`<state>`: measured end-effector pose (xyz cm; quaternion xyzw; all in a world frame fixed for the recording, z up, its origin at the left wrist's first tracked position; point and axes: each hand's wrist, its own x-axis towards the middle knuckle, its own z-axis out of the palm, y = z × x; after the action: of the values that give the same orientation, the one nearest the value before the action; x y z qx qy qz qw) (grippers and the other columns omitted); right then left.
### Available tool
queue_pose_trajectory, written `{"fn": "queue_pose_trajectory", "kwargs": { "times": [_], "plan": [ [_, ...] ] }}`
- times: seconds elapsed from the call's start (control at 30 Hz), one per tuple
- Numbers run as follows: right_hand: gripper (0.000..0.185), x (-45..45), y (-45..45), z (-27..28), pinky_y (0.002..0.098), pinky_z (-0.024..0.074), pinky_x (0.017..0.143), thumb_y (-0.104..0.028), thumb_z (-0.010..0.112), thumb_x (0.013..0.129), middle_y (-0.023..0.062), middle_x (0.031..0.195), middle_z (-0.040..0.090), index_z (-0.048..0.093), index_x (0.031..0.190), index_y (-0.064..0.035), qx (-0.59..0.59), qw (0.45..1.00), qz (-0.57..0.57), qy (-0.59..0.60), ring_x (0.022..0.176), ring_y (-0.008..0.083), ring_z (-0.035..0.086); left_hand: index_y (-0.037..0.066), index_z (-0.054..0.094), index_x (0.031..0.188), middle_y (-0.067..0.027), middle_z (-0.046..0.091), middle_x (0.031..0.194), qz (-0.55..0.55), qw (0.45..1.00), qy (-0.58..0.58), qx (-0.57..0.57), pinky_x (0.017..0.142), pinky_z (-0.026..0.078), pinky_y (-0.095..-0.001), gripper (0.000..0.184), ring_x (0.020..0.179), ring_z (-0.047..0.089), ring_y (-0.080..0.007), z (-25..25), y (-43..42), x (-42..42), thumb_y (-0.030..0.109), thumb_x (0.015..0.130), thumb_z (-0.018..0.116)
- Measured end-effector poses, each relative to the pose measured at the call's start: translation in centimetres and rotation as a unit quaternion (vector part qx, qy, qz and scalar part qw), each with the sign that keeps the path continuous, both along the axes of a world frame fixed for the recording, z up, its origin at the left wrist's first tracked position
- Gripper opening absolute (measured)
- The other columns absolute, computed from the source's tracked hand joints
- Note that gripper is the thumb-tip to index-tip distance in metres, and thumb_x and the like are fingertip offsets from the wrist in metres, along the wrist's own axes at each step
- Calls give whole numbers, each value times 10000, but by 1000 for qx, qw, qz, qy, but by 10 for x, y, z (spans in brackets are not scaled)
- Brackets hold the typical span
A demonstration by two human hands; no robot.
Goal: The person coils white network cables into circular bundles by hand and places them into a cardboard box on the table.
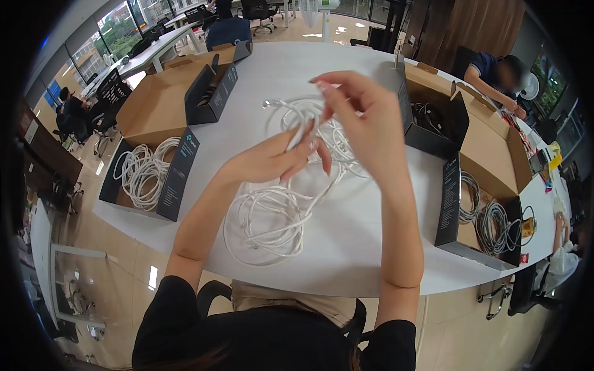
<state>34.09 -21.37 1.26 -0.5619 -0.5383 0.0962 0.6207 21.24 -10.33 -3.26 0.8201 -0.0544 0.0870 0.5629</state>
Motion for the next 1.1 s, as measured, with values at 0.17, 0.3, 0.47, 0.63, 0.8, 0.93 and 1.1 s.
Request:
{"fn": "queue_pose_trajectory", "kwargs": {
  "times": [0.17, 0.3, 0.47, 0.63, 0.8, 0.93, 1.1],
  "plan": [
    [184, -2, 1, 1, 163, 347, 483, -81, 512, 874, 1, 701, 550, 606, 1000, 14, 58, 997, -18, 41, 590, 44, 455, -12, 135, 1367, -64, 590, 856, 30, 998, -35, 36, 709, 390, -253, 559, 698, 499, -147, 4, 5, -1, 248, 936, 376],
    [326, 31, 1, -8, 117, 271, 398, -158, 474, 908, 13, 905, 544, 494, 1200, -16, 49, 907, 232, 347, 642, 33, 451, -7, 277, 1315, -90, 601, 841, 41, 992, -71, 95, 786, 416, -313, 511, 839, 592, -229, 1, -1, -1, 241, 904, 451],
    [365, 28, 0, 1, 123, 351, 421, -171, 458, 904, 66, 1018, 567, 467, 1225, 3, 24, 894, 253, 370, 721, 62, 509, 7, 396, 1145, -87, 550, 877, 139, 968, -65, 200, 720, 419, -307, 345, 791, 548, -192, 12, -9, -5, 189, 872, 503],
    [384, -1, 1, 3, 189, 448, 525, -110, 474, 862, 74, 999, 580, 468, 1224, 17, 13, 916, 255, 308, 760, 92, 534, -3, 388, 1180, -102, 549, 929, 172, 959, -198, 105, 697, 422, -335, 427, 875, 536, -220, -5, 1, 5, 289, 886, 493],
    [345, -28, 18, -16, 190, 440, 575, -41, 501, 850, 46, 930, 523, 510, 1193, -3, 66, 959, 193, 199, 791, 92, 514, -20, 342, 1253, -95, 496, 1015, 167, 960, -193, -114, 707, 414, -284, 504, 922, 467, -140, -10, 4, 4, 377, 943, 355],
    [373, -35, 23, -27, 232, 442, 663, -6, 492, 843, 78, 980, 475, 480, 1215, 12, 76, 989, 124, -19, 845, 133, 501, -16, 372, 1238, -75, 504, 1008, 219, 942, -243, -73, 691, 408, -258, 533, 821, 468, -101, -11, 13, 7, 422, 949, 278],
    [452, -48, 19, -25, 269, 432, 746, 9, 518, 808, 109, 974, 470, 444, 1254, -14, 73, 984, 111, -118, 853, 204, 504, 8, 437, 1173, -64, 543, 958, 205, 932, -268, -135, 692, 422, -251, 482, 780, 509, -108, 1, 12, 1, 416, 943, 325]
  ]
}}
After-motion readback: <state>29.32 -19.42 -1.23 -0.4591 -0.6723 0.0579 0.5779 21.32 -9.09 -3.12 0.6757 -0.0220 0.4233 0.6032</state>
